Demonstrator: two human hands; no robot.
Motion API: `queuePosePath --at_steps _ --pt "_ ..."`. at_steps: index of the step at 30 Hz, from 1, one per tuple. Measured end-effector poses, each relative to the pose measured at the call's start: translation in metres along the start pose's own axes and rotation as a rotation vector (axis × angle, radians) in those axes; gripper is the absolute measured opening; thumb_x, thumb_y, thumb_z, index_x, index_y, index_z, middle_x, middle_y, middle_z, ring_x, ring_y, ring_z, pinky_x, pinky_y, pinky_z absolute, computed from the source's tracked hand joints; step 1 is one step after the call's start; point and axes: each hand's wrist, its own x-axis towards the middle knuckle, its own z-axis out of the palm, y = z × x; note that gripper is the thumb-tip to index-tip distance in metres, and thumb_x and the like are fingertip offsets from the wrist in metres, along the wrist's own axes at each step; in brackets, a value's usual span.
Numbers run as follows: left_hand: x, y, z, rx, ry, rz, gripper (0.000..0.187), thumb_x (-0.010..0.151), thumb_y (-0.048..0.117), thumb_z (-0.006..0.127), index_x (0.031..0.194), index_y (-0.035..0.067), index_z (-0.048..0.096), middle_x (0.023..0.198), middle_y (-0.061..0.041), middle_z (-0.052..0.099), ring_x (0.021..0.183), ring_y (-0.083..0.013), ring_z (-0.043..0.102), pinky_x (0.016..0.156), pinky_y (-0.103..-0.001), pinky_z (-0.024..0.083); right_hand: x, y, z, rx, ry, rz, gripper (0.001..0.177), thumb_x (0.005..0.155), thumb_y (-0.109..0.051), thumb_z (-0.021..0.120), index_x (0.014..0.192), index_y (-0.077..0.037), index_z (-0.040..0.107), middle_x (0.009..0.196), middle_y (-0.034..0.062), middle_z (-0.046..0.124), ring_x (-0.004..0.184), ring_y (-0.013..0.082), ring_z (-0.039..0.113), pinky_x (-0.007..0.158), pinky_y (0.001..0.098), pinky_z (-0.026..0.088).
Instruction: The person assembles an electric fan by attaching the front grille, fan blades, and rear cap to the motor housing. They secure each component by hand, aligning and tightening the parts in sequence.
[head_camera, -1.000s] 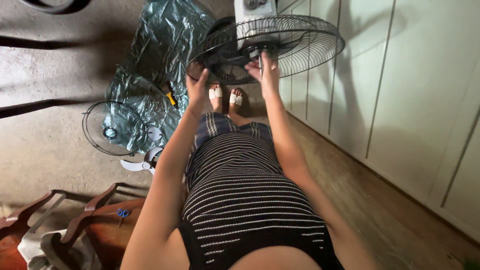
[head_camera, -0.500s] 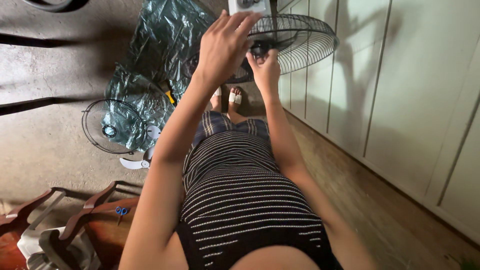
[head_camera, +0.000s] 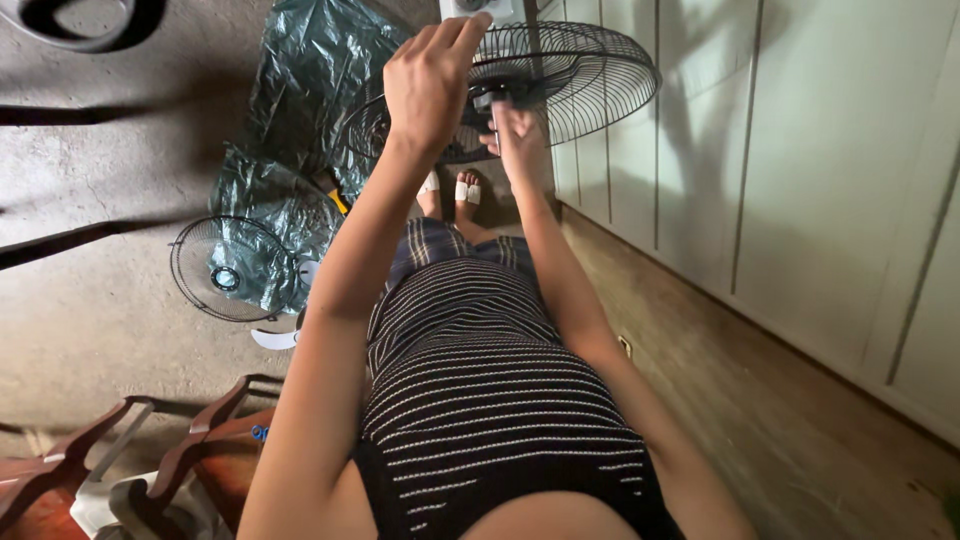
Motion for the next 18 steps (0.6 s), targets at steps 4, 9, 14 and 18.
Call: queuePosePath --at_steps 4,9,14,18 --pt "0.001 0.001 -0.001 -0.036 0.025 -0.004 0.030 0.089 0.005 0.065 0.117 0.012 0.069 0.104 -0.001 0.072 0.086 -0.0198 0.071 0.072 -0.033 0.058 0.012 -0.005 0.008 -0.036 -0.099 0.021 0.061 0.096 -0.053 0.062 0.115 0.005 0.063 0.096 0.0191 0.076 0.076 0.0237 0.080 0.065 0.0307 0.062" --pt "0.007 -0.005 0.007 -0.049 -0.082 -0.001 0.031 0.085 0.001 0.065 0.113 0.014 0.069 0.101 -0.002 0.072 0.086 -0.0226 0.073 0.067 -0.035 0.057 0.014 -0.003 0.006 0.648 -0.317 0.514 0.080 0.097 -0.063 0.030 0.111 0.010 0.061 0.095 0.0226 0.074 0.087 0.0333 0.078 0.084 0.0461 0.065" --pt "0.009 -0.007 0.014 -0.024 -0.073 0.000 0.030 0.088 0.000 0.065 0.114 0.015 0.067 0.100 -0.003 0.072 0.085 -0.0211 0.074 0.064 -0.034 0.058 0.004 -0.010 0.003 0.193 -0.130 0.294 0.075 0.097 -0.064 0.032 0.118 0.000 0.065 0.098 0.0155 0.075 0.080 0.0269 0.079 0.069 0.0400 0.064" --pt "0.003 -0.005 0.017 0.003 -0.129 -0.018 0.025 0.089 0.003 0.067 0.111 0.015 0.067 0.094 -0.003 0.071 0.084 -0.0206 0.074 0.062 -0.035 0.057 0.001 -0.015 0.001 -0.144 -0.021 -0.140 0.058 0.097 -0.052 0.061 0.114 0.003 0.057 0.099 0.0175 0.073 0.073 0.0248 0.078 0.056 0.0309 0.062"
